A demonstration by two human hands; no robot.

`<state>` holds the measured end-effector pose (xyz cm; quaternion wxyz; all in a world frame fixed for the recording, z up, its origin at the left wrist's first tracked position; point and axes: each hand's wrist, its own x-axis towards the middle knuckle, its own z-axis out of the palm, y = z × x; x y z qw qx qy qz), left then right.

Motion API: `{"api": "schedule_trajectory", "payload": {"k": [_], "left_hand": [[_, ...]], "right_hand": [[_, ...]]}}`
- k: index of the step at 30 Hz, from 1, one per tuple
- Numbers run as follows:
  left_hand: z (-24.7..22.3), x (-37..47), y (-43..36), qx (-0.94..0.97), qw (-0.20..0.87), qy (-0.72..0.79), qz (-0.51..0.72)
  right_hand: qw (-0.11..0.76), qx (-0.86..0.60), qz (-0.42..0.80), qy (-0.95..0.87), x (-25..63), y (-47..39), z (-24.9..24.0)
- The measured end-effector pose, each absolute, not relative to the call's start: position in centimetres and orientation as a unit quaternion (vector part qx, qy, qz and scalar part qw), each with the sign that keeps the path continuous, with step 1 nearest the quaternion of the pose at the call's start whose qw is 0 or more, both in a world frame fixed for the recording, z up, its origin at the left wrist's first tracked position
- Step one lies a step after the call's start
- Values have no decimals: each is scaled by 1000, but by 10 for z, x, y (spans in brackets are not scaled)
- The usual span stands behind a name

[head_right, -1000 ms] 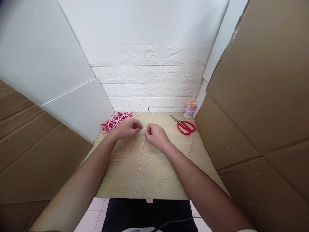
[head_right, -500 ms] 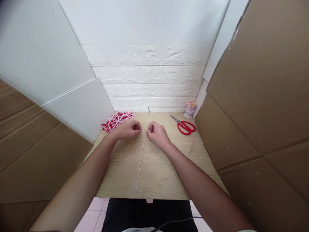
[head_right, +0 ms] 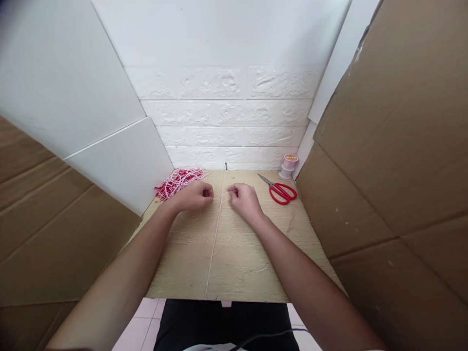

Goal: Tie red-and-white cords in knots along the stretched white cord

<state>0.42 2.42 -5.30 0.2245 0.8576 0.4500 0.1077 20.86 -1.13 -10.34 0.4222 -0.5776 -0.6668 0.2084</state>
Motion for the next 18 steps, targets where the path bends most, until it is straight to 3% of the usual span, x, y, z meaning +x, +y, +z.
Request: {"api": "schedule_trajectory", "payload": {"k": [18], "left_hand": [[-57, -4, 33, 830, 175, 514, 123]], "right_hand": [[388, -586, 187, -686, 211, -13, -100]]}}
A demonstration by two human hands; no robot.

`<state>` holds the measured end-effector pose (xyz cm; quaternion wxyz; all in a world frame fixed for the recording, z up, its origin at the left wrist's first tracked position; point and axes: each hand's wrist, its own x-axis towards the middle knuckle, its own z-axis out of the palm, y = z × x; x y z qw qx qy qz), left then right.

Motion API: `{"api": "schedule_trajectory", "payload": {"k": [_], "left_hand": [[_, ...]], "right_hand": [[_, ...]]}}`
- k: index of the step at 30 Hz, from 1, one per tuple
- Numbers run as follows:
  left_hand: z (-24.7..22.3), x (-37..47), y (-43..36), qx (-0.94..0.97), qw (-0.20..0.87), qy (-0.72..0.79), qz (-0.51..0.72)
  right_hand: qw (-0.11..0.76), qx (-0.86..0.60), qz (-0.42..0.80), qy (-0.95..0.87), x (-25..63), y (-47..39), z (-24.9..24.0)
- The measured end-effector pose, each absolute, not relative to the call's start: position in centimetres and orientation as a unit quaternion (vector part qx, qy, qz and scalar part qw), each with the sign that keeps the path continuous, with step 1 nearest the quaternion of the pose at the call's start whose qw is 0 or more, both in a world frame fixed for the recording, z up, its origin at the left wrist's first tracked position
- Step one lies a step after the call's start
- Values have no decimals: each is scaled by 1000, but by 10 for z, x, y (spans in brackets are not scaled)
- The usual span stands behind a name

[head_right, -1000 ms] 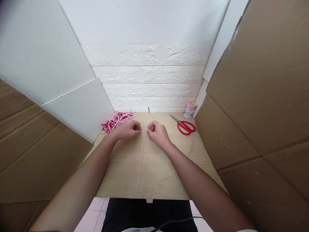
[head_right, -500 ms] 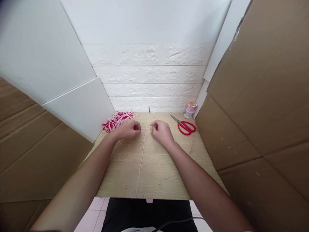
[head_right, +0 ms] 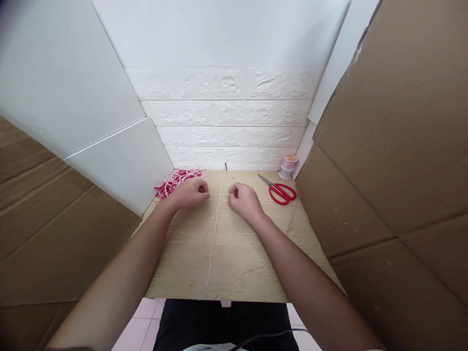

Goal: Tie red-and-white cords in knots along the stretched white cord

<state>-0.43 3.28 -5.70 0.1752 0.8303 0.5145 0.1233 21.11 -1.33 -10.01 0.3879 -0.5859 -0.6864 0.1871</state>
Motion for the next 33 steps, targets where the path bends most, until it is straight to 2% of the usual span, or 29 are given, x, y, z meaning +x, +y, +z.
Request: {"api": "schedule_trajectory", "payload": {"k": [21, 24, 27, 30, 33], "left_hand": [[-61, -7, 37, 828, 159, 527, 111], [-58, -6, 34, 811, 221, 533, 96], [-53, -4, 30, 782, 289, 547, 70], [-50, -4, 28, 781, 309, 540, 53], [-49, -2, 26, 783, 331, 525, 43]], "right_hand": [[375, -602, 175, -683, 214, -10, -103], [391, -613, 232, -646, 213, -9, -102], [404, -613, 359, -576, 211, -9, -101], [406, -585, 498, -494, 208, -12, -97], [416, -557, 546, -468, 206, -16, -93]]}}
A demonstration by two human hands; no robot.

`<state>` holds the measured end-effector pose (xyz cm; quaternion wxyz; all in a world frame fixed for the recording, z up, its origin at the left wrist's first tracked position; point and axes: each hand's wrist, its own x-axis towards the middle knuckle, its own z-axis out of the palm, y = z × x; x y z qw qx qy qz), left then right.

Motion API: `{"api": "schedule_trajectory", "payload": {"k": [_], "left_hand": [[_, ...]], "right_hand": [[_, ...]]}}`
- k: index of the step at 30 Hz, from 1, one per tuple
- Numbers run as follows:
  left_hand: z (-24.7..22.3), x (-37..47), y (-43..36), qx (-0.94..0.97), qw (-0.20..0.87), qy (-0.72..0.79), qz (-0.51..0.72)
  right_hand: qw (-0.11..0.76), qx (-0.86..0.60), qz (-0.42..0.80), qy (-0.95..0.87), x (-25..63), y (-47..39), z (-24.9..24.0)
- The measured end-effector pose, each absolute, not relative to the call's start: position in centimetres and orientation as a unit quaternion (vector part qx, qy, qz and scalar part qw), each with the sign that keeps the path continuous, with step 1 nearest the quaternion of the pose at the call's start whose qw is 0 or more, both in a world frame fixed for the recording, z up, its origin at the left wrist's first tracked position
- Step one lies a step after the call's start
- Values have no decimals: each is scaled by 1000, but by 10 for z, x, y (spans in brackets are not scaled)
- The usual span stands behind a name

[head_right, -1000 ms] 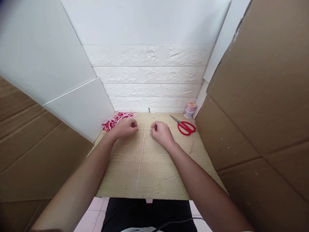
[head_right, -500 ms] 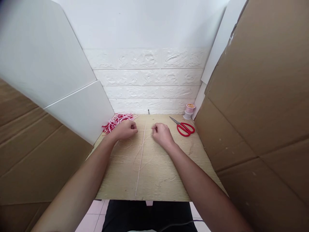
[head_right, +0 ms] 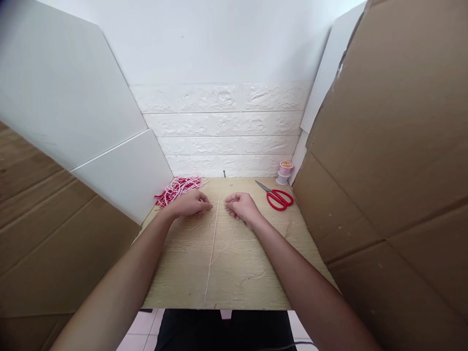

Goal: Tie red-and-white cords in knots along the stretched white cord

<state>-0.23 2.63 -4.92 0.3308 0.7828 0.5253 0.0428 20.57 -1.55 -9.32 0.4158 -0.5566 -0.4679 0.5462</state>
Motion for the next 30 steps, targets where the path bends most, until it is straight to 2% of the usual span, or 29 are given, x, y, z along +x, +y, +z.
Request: {"api": "schedule_trajectory", "payload": {"k": [6, 10, 16, 24, 30], "left_hand": [[-48, 7, 22, 711, 418, 555, 108], [-45, 14, 18, 659, 475, 577, 87], [-47, 20, 14, 649, 458, 604, 56], [-54, 21, 16, 650, 499, 567, 86], [-58, 18, 20, 662, 499, 553, 84]], "right_hand": [[431, -540, 462, -556, 200, -16, -97], [440, -503, 366, -648, 196, -19, -99], [384, -456, 274, -754, 192, -33, -92], [336, -413, 270, -802, 187, -39, -90], [351, -375, 289, -808, 187, -39, -90]]}}
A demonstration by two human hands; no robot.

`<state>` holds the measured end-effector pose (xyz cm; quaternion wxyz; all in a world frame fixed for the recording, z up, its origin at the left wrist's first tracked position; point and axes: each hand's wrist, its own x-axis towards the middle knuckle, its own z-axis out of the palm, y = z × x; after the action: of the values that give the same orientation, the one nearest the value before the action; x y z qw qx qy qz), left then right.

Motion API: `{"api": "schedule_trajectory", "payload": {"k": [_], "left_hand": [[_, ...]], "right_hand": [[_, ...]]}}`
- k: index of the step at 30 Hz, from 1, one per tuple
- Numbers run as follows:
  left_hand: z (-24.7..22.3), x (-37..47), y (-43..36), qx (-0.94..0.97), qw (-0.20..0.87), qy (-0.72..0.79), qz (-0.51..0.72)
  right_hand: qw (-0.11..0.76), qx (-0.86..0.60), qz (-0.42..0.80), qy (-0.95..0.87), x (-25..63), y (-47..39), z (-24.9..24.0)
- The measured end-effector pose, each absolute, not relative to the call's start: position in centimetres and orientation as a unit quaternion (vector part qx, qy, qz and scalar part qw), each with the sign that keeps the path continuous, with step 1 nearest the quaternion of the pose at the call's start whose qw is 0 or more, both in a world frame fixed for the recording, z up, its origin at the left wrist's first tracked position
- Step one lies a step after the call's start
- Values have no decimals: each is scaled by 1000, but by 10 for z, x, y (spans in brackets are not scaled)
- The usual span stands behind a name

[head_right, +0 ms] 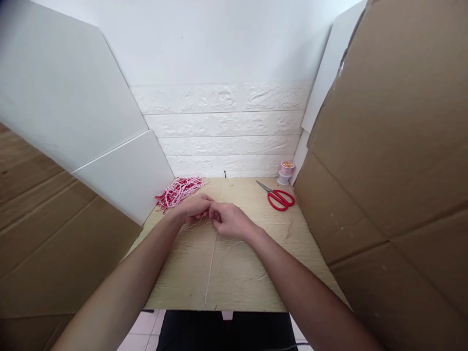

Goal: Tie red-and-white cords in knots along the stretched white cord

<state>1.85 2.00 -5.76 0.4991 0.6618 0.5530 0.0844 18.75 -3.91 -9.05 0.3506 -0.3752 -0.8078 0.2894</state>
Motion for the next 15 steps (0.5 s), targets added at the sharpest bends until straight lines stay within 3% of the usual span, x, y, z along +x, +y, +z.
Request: {"api": "schedule_trajectory", "payload": {"k": [7, 11, 15], "left_hand": [[-42, 13, 16, 633, 537, 547, 109], [-34, 10, 14, 638, 509, 570, 97], [-29, 8, 13, 653, 478, 580, 93]], "right_hand": [[436, -520, 492, -545, 191, -29, -84], [439, -478, 605, -461, 192, -28, -78], [444, -465, 618, -452, 191, -29, -78]]}}
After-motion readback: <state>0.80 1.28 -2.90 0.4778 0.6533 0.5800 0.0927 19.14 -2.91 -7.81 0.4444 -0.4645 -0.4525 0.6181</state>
